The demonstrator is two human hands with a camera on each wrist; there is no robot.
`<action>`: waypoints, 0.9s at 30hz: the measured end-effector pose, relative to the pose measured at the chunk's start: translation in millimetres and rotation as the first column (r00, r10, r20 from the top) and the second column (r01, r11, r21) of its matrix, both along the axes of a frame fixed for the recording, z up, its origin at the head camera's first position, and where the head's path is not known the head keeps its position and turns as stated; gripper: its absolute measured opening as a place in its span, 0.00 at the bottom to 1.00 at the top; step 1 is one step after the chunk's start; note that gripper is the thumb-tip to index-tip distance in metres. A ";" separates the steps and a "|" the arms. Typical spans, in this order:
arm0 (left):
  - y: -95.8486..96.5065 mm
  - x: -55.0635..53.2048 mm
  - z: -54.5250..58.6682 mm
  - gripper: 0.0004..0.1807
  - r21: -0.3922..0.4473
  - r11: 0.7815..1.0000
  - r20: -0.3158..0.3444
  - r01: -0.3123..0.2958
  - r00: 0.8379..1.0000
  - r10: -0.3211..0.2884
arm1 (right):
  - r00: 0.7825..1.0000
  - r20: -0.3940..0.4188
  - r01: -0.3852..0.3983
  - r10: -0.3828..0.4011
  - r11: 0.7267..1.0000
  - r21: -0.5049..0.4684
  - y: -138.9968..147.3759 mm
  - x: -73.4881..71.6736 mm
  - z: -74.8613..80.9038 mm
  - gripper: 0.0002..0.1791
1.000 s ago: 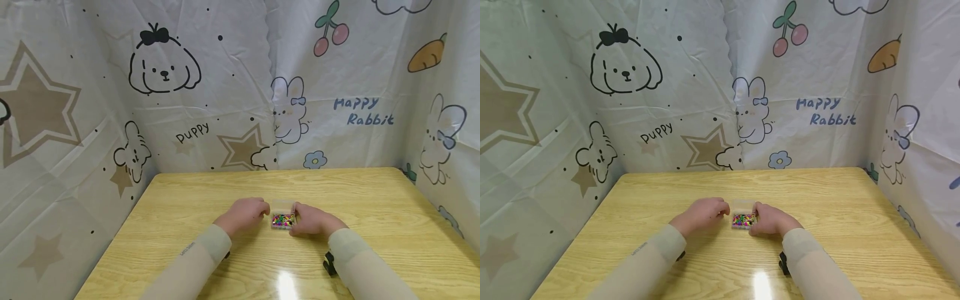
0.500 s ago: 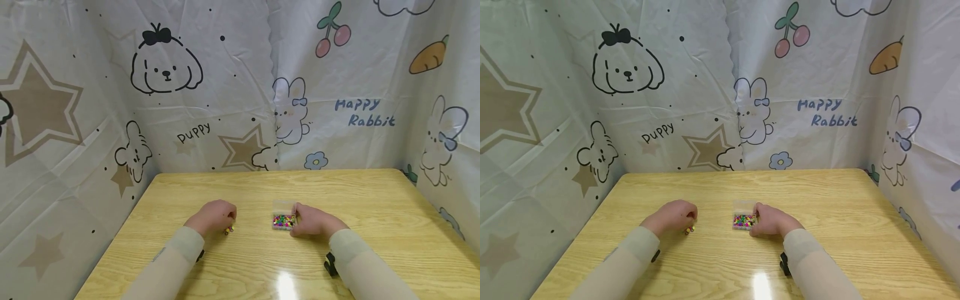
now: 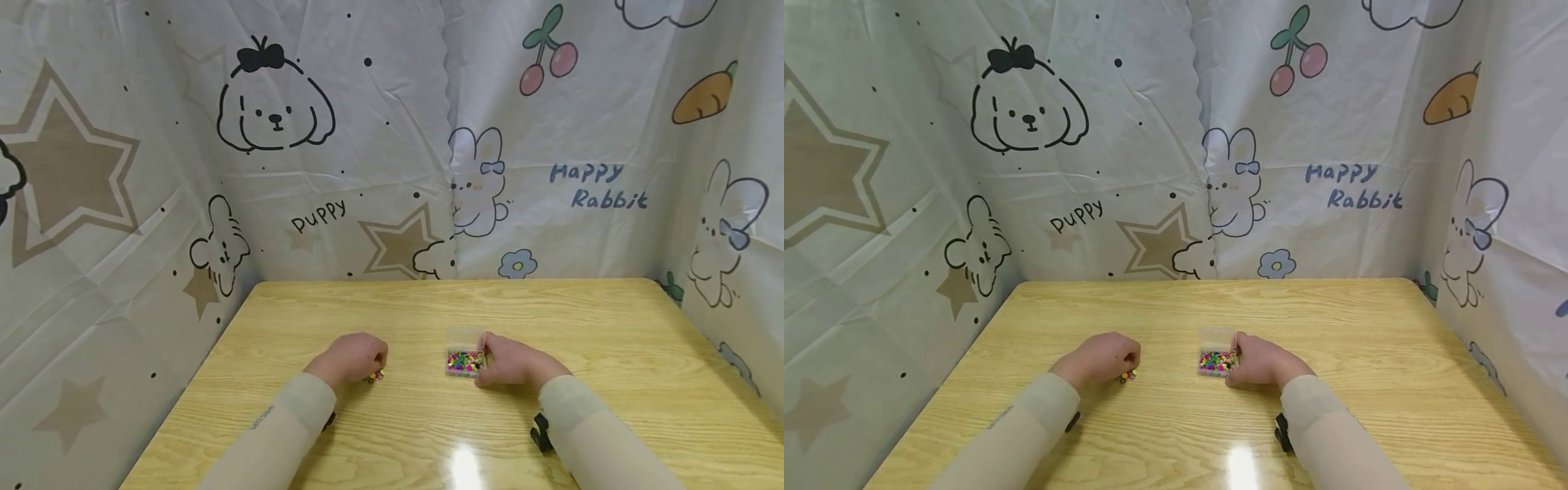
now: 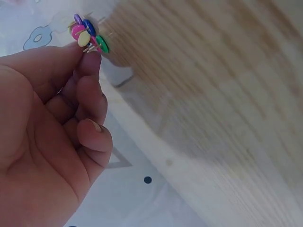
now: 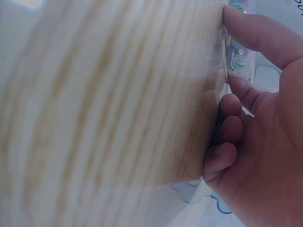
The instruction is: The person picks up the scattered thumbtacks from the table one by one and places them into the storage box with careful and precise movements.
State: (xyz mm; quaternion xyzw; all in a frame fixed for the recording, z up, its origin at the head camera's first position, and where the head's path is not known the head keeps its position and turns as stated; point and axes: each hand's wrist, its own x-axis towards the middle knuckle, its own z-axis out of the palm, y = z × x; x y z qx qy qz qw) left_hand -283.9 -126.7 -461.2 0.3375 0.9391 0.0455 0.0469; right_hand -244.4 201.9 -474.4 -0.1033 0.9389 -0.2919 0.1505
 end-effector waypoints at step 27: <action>116.1 12.0 -6.0 0.11 -0.066 0.980 -0.244 0.188 0.949 -0.198 | 1.000 -0.022 -0.008 0.008 1.000 -0.007 2.6 -1.9 -3.4 0.27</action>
